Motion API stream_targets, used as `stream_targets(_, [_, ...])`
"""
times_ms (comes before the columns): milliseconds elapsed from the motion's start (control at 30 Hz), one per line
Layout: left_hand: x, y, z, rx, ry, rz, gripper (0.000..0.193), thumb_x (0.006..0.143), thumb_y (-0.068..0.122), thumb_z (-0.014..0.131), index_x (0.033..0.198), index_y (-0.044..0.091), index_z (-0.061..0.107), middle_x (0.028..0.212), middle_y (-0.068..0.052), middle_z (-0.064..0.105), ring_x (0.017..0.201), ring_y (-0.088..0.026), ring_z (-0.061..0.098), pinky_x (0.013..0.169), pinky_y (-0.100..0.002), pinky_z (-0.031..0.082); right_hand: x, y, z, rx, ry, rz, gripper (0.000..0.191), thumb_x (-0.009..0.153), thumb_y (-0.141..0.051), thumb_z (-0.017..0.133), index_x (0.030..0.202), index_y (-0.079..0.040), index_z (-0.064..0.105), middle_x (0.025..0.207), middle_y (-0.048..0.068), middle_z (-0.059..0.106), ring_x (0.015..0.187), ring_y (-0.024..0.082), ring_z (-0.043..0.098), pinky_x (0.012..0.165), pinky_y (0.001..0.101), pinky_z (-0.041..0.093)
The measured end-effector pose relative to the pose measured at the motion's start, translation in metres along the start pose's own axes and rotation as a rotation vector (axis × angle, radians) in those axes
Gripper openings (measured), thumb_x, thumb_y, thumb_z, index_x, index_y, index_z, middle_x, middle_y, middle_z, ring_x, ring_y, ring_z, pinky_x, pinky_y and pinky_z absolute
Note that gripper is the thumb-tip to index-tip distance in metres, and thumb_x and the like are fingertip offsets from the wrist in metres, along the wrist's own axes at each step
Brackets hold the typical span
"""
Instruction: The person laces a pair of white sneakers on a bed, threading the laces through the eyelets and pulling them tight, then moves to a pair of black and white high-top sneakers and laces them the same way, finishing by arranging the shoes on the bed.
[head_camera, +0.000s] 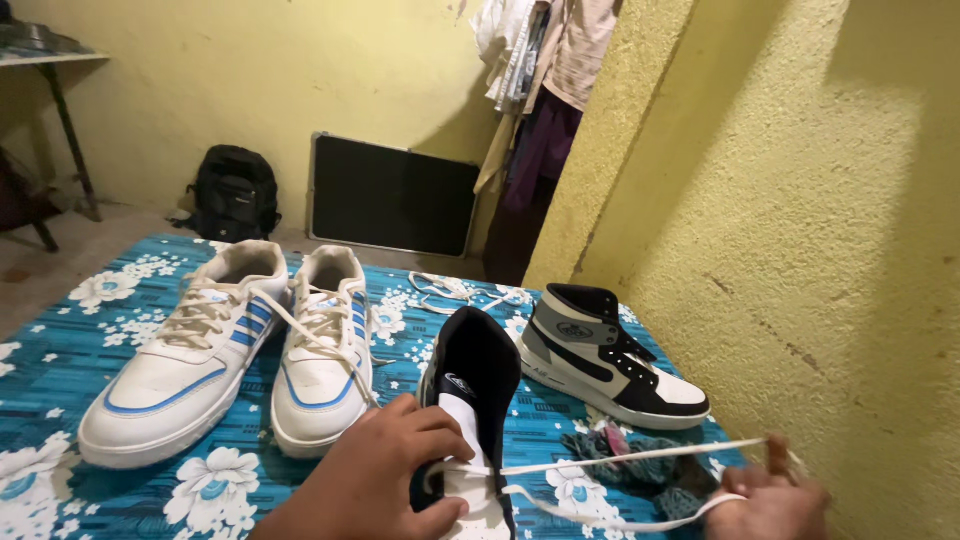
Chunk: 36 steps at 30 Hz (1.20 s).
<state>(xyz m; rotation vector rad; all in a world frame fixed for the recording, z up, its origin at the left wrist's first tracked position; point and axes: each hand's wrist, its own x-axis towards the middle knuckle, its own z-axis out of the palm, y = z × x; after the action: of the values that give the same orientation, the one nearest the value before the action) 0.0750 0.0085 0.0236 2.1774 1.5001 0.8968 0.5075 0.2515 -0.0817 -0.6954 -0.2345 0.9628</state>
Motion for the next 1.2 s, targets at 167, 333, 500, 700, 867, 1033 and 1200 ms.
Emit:
stream_targets(167, [-0.001, -0.005, -0.005, -0.047, -0.047, -0.030, 0.038, 0.074, 0.031, 0.072, 0.107, 0.013, 0.076, 0.113, 0.001, 0.073, 0.108, -0.020, 0.059, 0.088, -0.035, 0.052, -0.014, -0.021, 0.013, -0.039, 0.178, -0.083, 0.019, 0.100, -0.021, 0.051, 0.103, -0.013, 0.067, 0.099, -0.002, 0.072, 0.051, 0.009, 0.041, 0.046, 0.0289, 0.030])
stream_targets(333, [-0.004, -0.010, -0.002, -0.168, 0.034, 0.040, 0.026, 0.082, 0.020, 0.066, 0.103, 0.010, 0.078, 0.121, -0.002, 0.074, 0.118, -0.021, 0.065, 0.098, -0.035, 0.053, -0.075, -0.002, 0.033, -0.619, -0.089, -0.197, 0.019, 0.099, -0.020, 0.067, 0.112, -0.006, 0.066, 0.094, 0.004, 0.072, 0.046, 0.006, 0.042, 0.040, 0.0256, 0.030])
stream_targets(500, [-0.007, -0.011, -0.009, -0.130, -0.016, 0.128, 0.032, 0.077, 0.009, 0.070, 0.108, 0.010, 0.078, 0.137, -0.006, 0.065, 0.128, -0.026, 0.061, 0.102, -0.038, 0.051, -0.108, -0.018, 0.054, -0.873, -0.016, -0.325, 0.020, 0.103, -0.016, 0.062, 0.117, -0.002, 0.069, 0.087, 0.004, 0.075, 0.045, 0.008, 0.038, 0.040, 0.0281, 0.028])
stream_targets(700, [-0.007, 0.000, -0.016, -0.109, -0.063, 0.002, 0.024, 0.080, 0.008, 0.075, 0.104, 0.012, 0.077, 0.140, 0.000, 0.063, 0.126, -0.022, 0.065, 0.102, -0.033, 0.053, -0.149, -0.052, 0.073, -0.801, -0.222, -0.467, 0.022, 0.105, -0.019, 0.068, 0.120, -0.005, 0.074, 0.069, -0.003, 0.052, 0.053, 0.004, 0.040, 0.046, 0.0229, 0.032])
stream_targets(867, [-0.004, 0.000, -0.018, -0.109, -0.096, -0.040, 0.038, 0.079, 0.004, 0.076, 0.115, 0.018, 0.074, 0.151, 0.002, 0.052, 0.123, -0.023, 0.067, 0.095, -0.031, 0.057, -0.200, -0.027, 0.102, -0.782, -0.761, -0.164, 0.025, 0.096, -0.015, 0.066, 0.113, -0.004, 0.080, 0.066, -0.002, 0.049, 0.052, 0.007, 0.039, 0.045, 0.0234, 0.028])
stream_targets(1033, [-0.005, -0.006, -0.014, -0.084, 0.040, 0.114, 0.034, 0.073, 0.001, 0.079, 0.104, 0.015, 0.074, 0.144, -0.004, 0.052, 0.116, -0.026, 0.069, 0.085, -0.032, 0.058, -0.243, 0.025, 0.116, -0.912, -1.197, 0.153, 0.014, 0.083, -0.004, 0.073, 0.095, 0.001, 0.079, 0.079, 0.006, 0.073, 0.067, 0.009, 0.064, 0.057, 0.0231, 0.050])
stream_targets(1200, [-0.007, -0.014, -0.011, 0.065, 0.163, 0.283, 0.031, 0.074, 0.009, 0.082, 0.102, 0.018, 0.073, 0.127, -0.010, 0.056, 0.108, -0.029, 0.067, 0.077, -0.034, 0.058, -0.256, 0.053, 0.114, -0.980, -1.271, 0.237, 0.012, 0.077, 0.002, 0.083, 0.088, 0.004, 0.078, 0.079, 0.010, 0.080, 0.073, 0.012, 0.075, 0.064, 0.0251, 0.058])
